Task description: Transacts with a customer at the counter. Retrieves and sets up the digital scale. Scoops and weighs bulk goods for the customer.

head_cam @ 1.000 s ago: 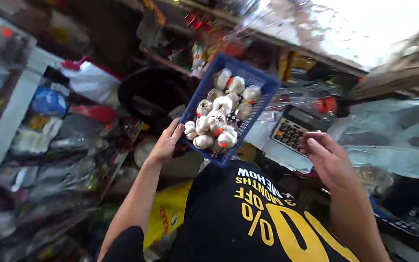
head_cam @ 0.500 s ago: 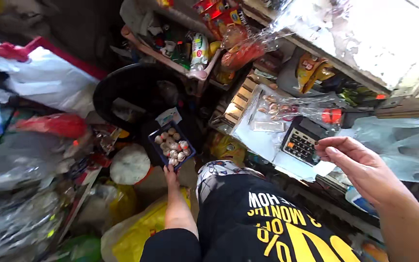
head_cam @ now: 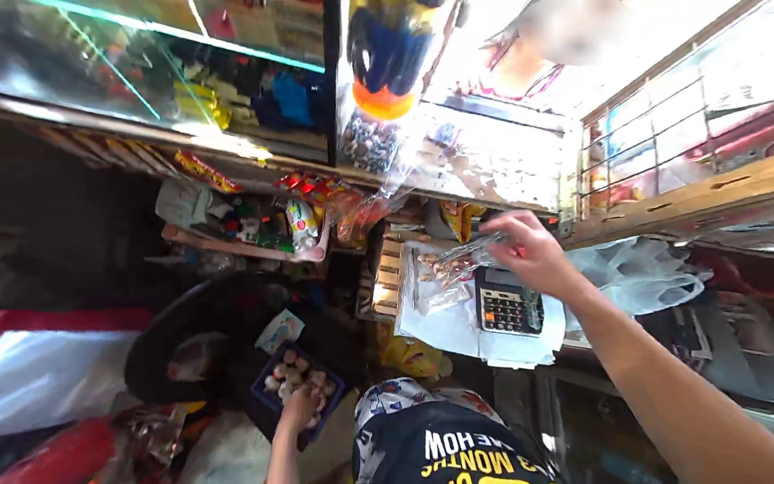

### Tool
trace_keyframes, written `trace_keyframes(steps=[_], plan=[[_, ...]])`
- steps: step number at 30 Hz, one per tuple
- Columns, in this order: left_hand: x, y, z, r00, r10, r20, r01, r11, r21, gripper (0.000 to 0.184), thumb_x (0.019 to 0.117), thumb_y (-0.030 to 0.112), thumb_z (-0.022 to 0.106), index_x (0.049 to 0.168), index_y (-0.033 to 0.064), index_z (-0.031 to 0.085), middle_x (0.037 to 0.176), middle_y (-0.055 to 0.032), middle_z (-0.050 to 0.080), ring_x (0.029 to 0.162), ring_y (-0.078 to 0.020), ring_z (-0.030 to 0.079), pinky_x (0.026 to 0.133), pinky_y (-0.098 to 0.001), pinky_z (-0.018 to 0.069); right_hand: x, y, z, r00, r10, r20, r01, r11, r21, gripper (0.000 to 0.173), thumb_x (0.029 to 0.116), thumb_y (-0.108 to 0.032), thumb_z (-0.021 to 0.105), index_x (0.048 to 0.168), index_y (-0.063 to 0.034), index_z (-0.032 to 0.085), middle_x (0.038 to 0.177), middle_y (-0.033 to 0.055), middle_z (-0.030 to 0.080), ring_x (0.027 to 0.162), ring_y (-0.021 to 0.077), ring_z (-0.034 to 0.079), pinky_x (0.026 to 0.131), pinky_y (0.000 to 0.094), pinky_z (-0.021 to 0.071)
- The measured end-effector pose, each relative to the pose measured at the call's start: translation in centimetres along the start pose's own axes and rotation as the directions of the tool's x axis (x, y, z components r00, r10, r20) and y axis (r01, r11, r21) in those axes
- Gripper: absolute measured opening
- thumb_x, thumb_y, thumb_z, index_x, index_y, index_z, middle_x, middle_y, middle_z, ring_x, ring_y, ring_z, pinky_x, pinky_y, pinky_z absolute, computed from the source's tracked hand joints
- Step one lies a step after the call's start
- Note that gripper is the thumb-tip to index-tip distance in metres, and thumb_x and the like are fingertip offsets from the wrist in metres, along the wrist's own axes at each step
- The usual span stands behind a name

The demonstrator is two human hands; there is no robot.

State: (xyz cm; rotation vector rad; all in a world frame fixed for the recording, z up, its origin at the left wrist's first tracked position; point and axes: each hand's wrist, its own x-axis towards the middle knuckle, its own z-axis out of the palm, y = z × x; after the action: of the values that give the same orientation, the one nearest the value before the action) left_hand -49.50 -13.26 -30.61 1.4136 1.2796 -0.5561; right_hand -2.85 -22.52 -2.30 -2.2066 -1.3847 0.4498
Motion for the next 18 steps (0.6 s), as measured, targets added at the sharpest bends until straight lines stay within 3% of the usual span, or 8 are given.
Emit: trace_keyframes(steps=[3, 5, 6, 8, 10, 12, 14, 18], plan=[[-3.7, 10.1, -4.7, 0.959, 0.275, -0.064, -0.275, 0.961, 0.004, 0.040, 0.1095, 0.026, 0.048, 0.141, 0.0036, 0.058, 0.128, -0.0210, 0.067, 0.117, -0.0344, 0.067, 0.105, -0.0552, 0.0496, 8.5, 0.1, 0.5, 0.978, -0.147, -0.147, 0.118, 0.975, -0.190, 0.032, 0.0962, -0.024, 0.068, 0.128, -0.0190, 0.072, 0.155, 0.0246, 0.041, 0.139, 0.0505, 0.038, 0.109, 0.0687, 0.0340], [-6.4, 17.0, -6.6, 0.862, 0.481, -0.157, -0.467, 0.876, 0.120, 0.039, 0.1092, 0.024, 0.048, 0.141, 0.0052, 0.058, 0.131, -0.0170, 0.067, 0.120, -0.0293, 0.067, 0.108, -0.0509, 0.0495, 13.2, 0.1, 0.5, 0.982, -0.132, -0.137, 0.093, 0.962, -0.258, 0.038, 0.0972, -0.030, 0.067, 0.135, -0.0241, 0.068, 0.164, 0.0182, 0.031, 0.149, 0.0489, 0.025, 0.114, 0.0710, 0.0252], [-7.6, 20.1, -7.0, 0.771, 0.602, -0.209, -0.573, 0.798, 0.186, 0.037, 0.1087, 0.022, 0.048, 0.139, 0.0049, 0.061, 0.130, -0.0153, 0.068, 0.120, -0.0265, 0.067, 0.108, -0.0478, 0.0504, 14.8, 0.2, 0.5, 0.987, -0.108, -0.120, 0.073, 0.961, -0.268, 0.043, 0.0982, -0.032, 0.066, 0.140, -0.0221, 0.064, 0.166, 0.0147, 0.029, 0.152, 0.0470, 0.021, 0.115, 0.0709, 0.0235], [-9.2, 26.1, -6.9, 0.533, 0.799, -0.280, -0.724, 0.602, 0.339, 0.032, 0.1066, 0.017, 0.051, 0.131, 0.0035, 0.067, 0.126, -0.0145, 0.070, 0.119, -0.0263, 0.066, 0.107, -0.0454, 0.0505, 16.3, 0.2, 0.4, 0.987, -0.080, -0.141, 0.044, 0.969, -0.242, 0.056, 0.0996, -0.030, 0.064, 0.151, -0.0128, 0.051, 0.164, 0.0111, 0.035, 0.152, 0.0422, 0.025, 0.116, 0.0684, 0.0239], [-10.1, 31.8, -6.2, 0.325, 0.893, -0.313, -0.747, 0.445, 0.494, 0.029, 0.1032, 0.014, 0.056, 0.127, 0.0033, 0.069, 0.125, -0.0163, 0.068, 0.120, -0.0329, 0.063, 0.104, -0.0493, 0.0503, 15.0, 0.1, 0.2, 0.963, -0.095, -0.253, 0.050, 0.983, -0.176, 0.059, 0.1000, -0.024, 0.062, 0.154, -0.0064, 0.045, 0.159, 0.0140, 0.041, 0.145, 0.0414, 0.036, 0.113, 0.0651, 0.0312], [-10.2, 37.3, -5.8, 0.208, 0.918, -0.339, -0.706, 0.380, 0.597, 0.031, 0.1008, 0.013, 0.061, 0.129, 0.0024, 0.067, 0.135, -0.0194, 0.062, 0.127, -0.0374, 0.058, 0.107, -0.0522, 0.0481, 11.4, -0.4, -0.3, 0.918, -0.133, -0.374, 0.092, 0.988, -0.124, 0.062, 0.1003, -0.022, 0.061, 0.156, -0.0051, 0.040, 0.160, 0.0158, 0.040, 0.139, 0.0404, 0.043, 0.110, 0.0601, 0.0382], [-9.6, 42.6, -5.9, 0.171, 0.920, -0.353, -0.641, 0.376, 0.669, 0.035, 0.1007, 0.013, 0.061, 0.133, -0.0003, 0.063, 0.143, -0.0234, 0.054, 0.132, -0.0410, 0.053, 0.108, -0.0530, 0.0468, 7.1, -0.4, -0.8, 0.884, -0.171, -0.435, 0.135, 0.984, -0.113, 0.066, 0.1006, -0.024, 0.060, 0.159, -0.0049, 0.035, 0.162, 0.0155, 0.035, 0.140, 0.0376, 0.043, 0.112, 0.0566, 0.0383], [-6.8, 51.5, -6.5, 0.376, 0.829, -0.415, -0.428, 0.552, 0.715, 0.043, 0.0996, 0.002, 0.053, 0.142, -0.0051, 0.055, 0.147, -0.0323, 0.047, 0.137, -0.0496, 0.045, 0.107, -0.0559, 0.0459, 0.6, 1.0, -1.9, 0.874, -0.147, -0.463, 0.131, 0.989, -0.067, 0.069, 0.0982, -0.028, 0.061, 0.159, -0.0064, 0.035, 0.164, 0.0143, 0.033, 0.145, 0.0316, 0.040, 0.115, 0.0507, 0.0382]])
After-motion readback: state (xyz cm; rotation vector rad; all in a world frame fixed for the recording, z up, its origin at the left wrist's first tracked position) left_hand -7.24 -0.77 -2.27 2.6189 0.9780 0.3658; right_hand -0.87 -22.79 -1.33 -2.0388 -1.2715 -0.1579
